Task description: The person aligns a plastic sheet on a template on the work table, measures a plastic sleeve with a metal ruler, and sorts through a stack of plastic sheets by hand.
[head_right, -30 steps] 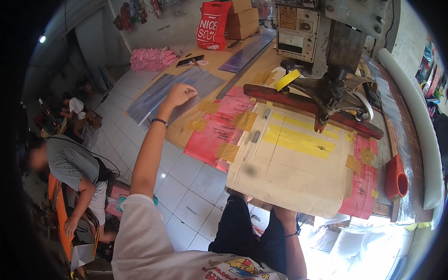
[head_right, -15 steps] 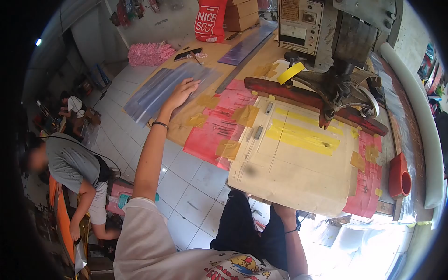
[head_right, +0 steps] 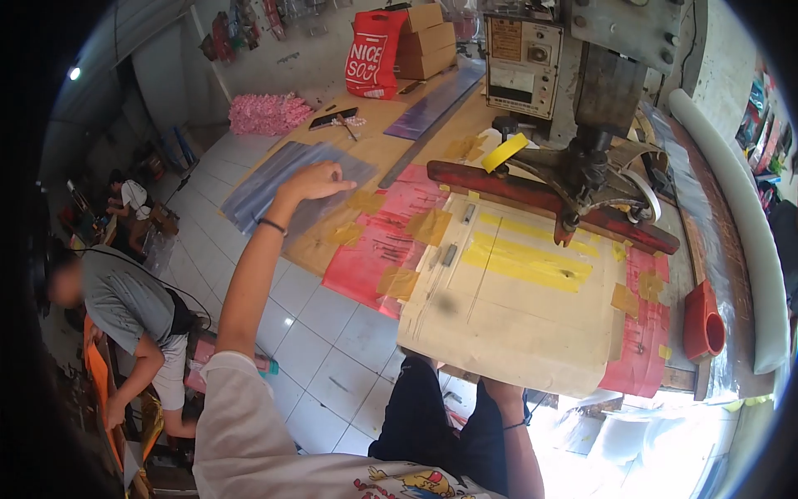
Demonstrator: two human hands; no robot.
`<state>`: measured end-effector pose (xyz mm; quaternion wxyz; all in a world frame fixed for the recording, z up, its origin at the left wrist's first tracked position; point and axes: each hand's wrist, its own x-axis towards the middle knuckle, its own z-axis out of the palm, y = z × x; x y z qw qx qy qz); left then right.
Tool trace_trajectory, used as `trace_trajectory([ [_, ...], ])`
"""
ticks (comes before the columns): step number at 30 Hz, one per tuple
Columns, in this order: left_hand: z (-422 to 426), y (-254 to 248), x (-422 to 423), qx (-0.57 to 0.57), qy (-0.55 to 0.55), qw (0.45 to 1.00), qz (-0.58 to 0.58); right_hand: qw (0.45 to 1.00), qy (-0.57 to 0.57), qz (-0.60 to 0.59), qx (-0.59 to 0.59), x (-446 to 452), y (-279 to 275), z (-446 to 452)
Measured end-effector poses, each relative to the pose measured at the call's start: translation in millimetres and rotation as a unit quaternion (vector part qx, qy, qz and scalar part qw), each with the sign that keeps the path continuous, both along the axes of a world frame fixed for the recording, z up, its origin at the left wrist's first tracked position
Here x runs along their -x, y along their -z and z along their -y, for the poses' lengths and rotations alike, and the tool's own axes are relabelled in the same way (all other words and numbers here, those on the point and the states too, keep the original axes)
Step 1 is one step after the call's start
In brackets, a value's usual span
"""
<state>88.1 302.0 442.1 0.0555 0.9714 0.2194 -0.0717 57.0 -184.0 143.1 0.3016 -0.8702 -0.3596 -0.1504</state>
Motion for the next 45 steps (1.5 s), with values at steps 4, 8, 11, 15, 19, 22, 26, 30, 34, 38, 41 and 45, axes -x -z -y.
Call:
trace_trajectory([
  [4,-23.6,44.8,-39.7,-0.041,0.146,0.968,0.2,0.999,-0.003,-0.02,0.035,-0.1,6.0,-3.2],
  [8,-34.7,74.8,-63.2,0.05,0.181,0.929,0.32,0.998,0.023,0.056,0.008,4.4,-5.6,-8.7],
  [11,-41.8,77.0,-64.1,0.118,0.164,0.923,0.327,0.999,0.006,0.032,0.037,4.7,1.9,-5.3],
  [15,-41.6,70.8,-58.7,0.18,0.133,0.903,0.366,0.999,-0.026,0.023,0.027,-1.5,30.2,-7.8],
  [19,-43.4,72.6,-54.7,0.188,0.139,0.908,0.348,0.998,-0.027,-0.017,0.049,1.3,27.5,-10.3],
  [22,-48.0,74.7,-56.5,0.204,0.122,0.906,0.35,0.999,-0.032,-0.015,0.038,2.9,31.5,-15.6],
  [26,-42.9,73.2,-55.8,0.193,0.125,0.904,0.36,0.999,-0.032,-0.017,0.032,3.4,40.2,-15.6],
  [30,-49.3,78.9,-61.3,0.215,0.103,0.885,0.4,0.999,-0.025,-0.013,0.033,0.6,34.6,-13.4],
  [34,-58.4,80.3,-60.8,0.202,0.074,0.875,0.434,0.999,-0.018,-0.012,0.048,1.5,30.1,-10.9],
  [38,-59.3,81.0,-61.6,0.2,0.039,0.86,0.467,0.999,-0.015,-0.024,0.039,2.2,27.8,-8.9],
  [41,-72.5,86.4,-66.7,0.254,0.009,0.819,0.514,0.999,-0.011,-0.004,0.033,1.6,32.4,-8.1],
  [45,-56.4,65.1,-55.4,0.334,-0.067,0.758,0.555,0.999,0.0,-0.008,0.046,1.5,30.2,-9.6],
])
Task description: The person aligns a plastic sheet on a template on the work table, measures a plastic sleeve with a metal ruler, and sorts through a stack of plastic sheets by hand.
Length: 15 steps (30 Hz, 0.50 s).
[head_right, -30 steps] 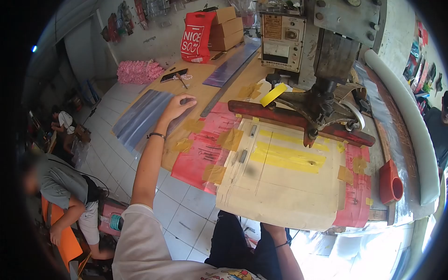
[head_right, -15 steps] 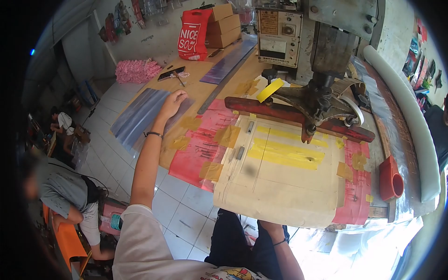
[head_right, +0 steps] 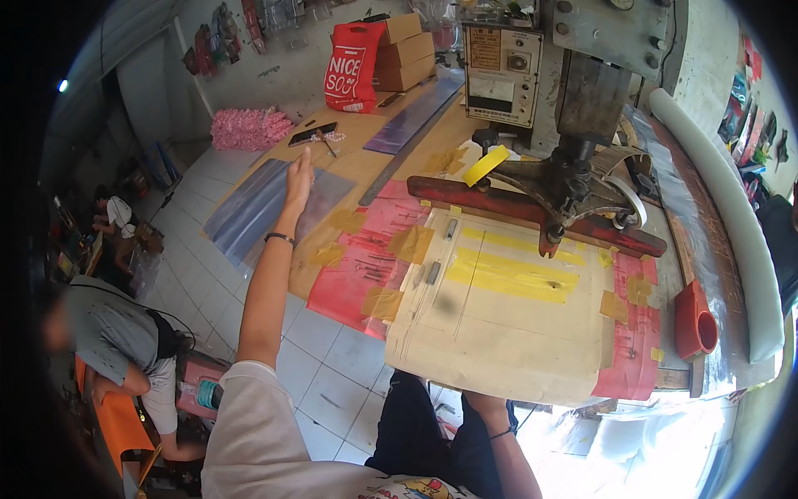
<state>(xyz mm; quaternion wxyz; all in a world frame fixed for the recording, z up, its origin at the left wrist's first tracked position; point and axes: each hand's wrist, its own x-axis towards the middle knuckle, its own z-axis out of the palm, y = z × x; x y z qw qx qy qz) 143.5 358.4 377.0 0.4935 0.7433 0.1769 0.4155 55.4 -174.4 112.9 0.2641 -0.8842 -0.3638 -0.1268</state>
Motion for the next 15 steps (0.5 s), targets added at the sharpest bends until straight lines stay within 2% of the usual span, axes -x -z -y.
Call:
trace_trajectory([
  [1,10.0,-8.9,5.3,0.031,-0.017,0.999,-0.001,1.0,0.003,-0.006,0.004,0.3,-2.1,0.1],
  [4,-1.7,-4.8,2.9,-0.055,-0.052,0.996,0.038,1.0,0.007,0.004,-0.001,0.7,-10.6,-1.5],
  [7,-22.9,10.1,-2.9,-0.073,-0.144,0.982,0.101,0.999,0.004,0.036,-0.02,1.0,-17.2,-4.2],
  [10,-43.2,13.5,6.2,0.104,-0.147,0.972,0.153,1.0,-0.003,0.012,-0.01,-0.2,-18.8,-3.5],
  [13,-53.3,17.9,17.7,0.227,-0.172,0.95,0.127,1.0,0.002,0.003,-0.03,0.7,-26.0,-5.5],
  [15,-50.4,19.0,13.7,0.179,-0.217,0.958,0.053,1.0,0.001,-0.008,-0.025,-1.0,-20.4,-2.4],
])
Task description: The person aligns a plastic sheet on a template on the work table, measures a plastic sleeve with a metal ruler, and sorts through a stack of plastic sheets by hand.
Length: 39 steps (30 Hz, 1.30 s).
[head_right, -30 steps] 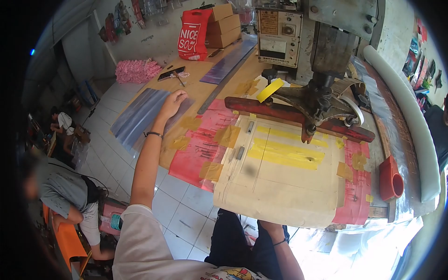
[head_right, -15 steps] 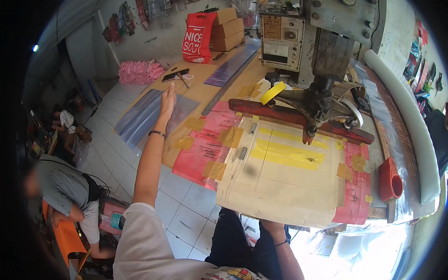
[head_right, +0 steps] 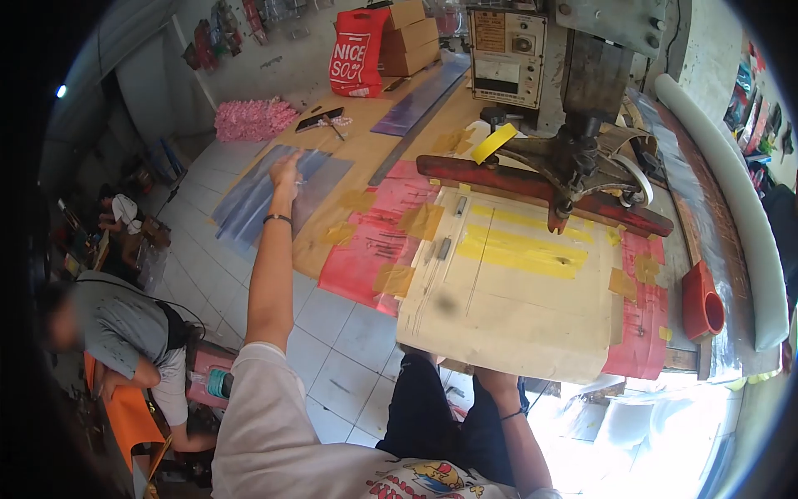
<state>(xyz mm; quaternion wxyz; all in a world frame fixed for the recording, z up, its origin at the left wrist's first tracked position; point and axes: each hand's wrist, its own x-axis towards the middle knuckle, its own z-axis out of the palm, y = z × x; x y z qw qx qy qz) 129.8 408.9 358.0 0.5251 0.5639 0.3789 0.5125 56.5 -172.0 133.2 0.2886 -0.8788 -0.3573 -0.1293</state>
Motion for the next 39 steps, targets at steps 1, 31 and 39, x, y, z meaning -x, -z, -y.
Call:
trace_trajectory([
  [1,-3.1,0.7,-3.2,-0.015,-0.014,0.999,-0.045,1.0,0.004,-0.001,0.004,0.1,-0.9,1.0],
  [31,12.8,-43.9,15.6,-0.287,0.089,0.805,-0.512,0.999,0.016,-0.022,-0.032,-3.1,-6.1,-18.8],
  [39,90.8,-36.7,48.1,-0.348,-0.006,0.845,-0.406,0.998,0.026,-0.053,-0.007,-2.0,-17.4,-8.1],
])
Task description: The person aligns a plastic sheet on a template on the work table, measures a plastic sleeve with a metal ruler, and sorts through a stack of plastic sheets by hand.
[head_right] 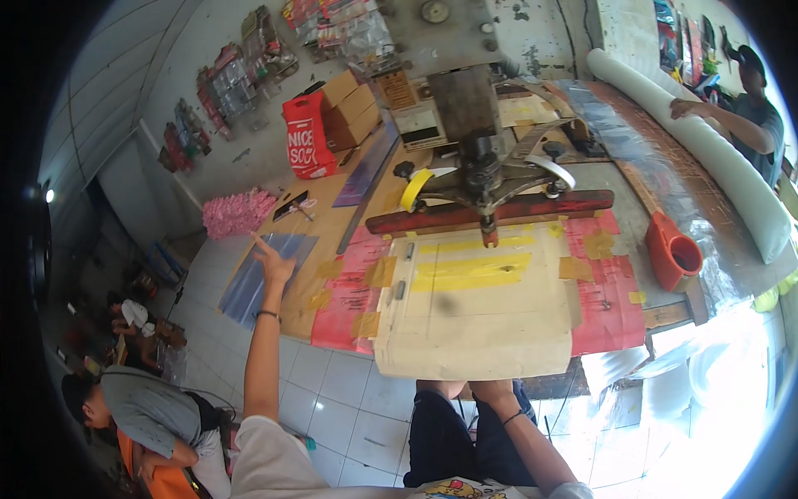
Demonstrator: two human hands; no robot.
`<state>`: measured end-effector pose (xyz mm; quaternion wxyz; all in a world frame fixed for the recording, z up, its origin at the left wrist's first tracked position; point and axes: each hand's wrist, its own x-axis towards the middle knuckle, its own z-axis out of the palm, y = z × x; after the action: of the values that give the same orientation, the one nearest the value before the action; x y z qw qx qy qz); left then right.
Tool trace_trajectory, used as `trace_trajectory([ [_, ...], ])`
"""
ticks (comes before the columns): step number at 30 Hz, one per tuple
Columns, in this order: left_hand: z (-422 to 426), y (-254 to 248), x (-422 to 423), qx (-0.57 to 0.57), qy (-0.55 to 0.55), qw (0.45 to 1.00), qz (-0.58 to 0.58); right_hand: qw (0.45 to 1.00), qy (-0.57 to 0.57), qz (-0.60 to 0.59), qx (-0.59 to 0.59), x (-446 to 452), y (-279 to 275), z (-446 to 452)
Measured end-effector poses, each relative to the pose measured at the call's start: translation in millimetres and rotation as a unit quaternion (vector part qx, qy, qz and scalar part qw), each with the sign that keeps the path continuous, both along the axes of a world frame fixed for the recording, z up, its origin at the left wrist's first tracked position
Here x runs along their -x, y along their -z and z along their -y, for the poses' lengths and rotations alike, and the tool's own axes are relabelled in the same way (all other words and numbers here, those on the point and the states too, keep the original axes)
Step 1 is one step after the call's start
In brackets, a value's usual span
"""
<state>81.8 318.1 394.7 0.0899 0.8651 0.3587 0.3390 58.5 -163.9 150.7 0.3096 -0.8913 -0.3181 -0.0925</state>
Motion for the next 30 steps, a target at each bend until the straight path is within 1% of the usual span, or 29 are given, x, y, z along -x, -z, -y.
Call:
trace_trajectory([
  [1,9.4,4.6,4.3,-0.035,-0.004,0.999,-0.039,1.0,0.008,0.004,-0.012,-1.0,-2.1,1.8],
  [3,-1.7,21.2,1.4,0.036,-0.051,0.99,-0.125,0.999,0.023,0.01,-0.036,-0.5,-5.4,5.9],
  [5,-4.9,26.2,-0.2,-0.04,-0.036,0.973,-0.226,0.999,0.021,0.006,-0.031,0.6,-12.3,11.1],
  [8,-22.1,31.3,10.6,-0.133,0.005,0.971,-0.2,0.999,0.021,0.008,-0.038,-0.3,-17.3,16.7],
  [10,-95.0,40.9,4.9,-0.138,0.073,0.973,-0.169,0.999,0.026,0.012,-0.036,0.2,-15.6,26.0],
  [11,-118.4,43.9,5.7,-0.143,0.101,0.973,-0.152,0.999,0.026,0.016,-0.033,-2.7,-12.8,25.4],
  [12,-119.8,41.1,6.9,-0.003,0.127,0.988,-0.092,0.999,0.024,0.02,-0.032,-4.1,-11.3,24.3],
  [13,-120.5,34.4,7.5,0.138,0.146,0.979,-0.031,0.999,0.024,0.016,-0.024,-3.6,-12.1,24.9],
  [14,-123.1,28.8,13.4,0.275,0.156,0.948,0.034,1.0,0.019,0.01,-0.015,-3.3,-12.5,26.0],
  [15,-107.3,23.2,20.6,0.263,0.15,0.953,0.026,1.0,0.011,0.006,-0.006,-2.8,-11.2,26.0],
  [16,-90.4,16.5,26.4,0.251,0.143,0.957,0.02,0.999,0.01,0.026,-0.025,-3.3,-6.9,25.8],
  [18,-128.1,55.6,19.8,0.14,0.205,0.963,0.103,1.0,-0.005,0.004,-0.027,-3.0,-12.1,26.5],
  [20,-103.9,50.9,21.3,0.01,0.145,0.989,0.02,0.998,0.0,-0.033,-0.045,-2.7,-5.7,26.7],
  [23,-17.0,11.6,45.5,-0.034,0.056,0.988,-0.143,0.996,0.013,0.007,-0.084,-1.9,-2.0,30.9],
  [26,20.3,10.5,72.6,0.017,-0.042,0.978,-0.202,0.996,0.007,0.027,-0.087,-5.1,1.0,36.6],
  [29,22.0,22.2,99.2,-0.029,-0.076,0.978,-0.194,0.997,0.017,0.024,-0.066,-6.6,13.0,41.4],
  [30,22.5,19.2,104.6,-0.045,-0.048,0.976,-0.209,0.997,0.016,0.03,-0.065,-7.5,17.9,43.2],
])
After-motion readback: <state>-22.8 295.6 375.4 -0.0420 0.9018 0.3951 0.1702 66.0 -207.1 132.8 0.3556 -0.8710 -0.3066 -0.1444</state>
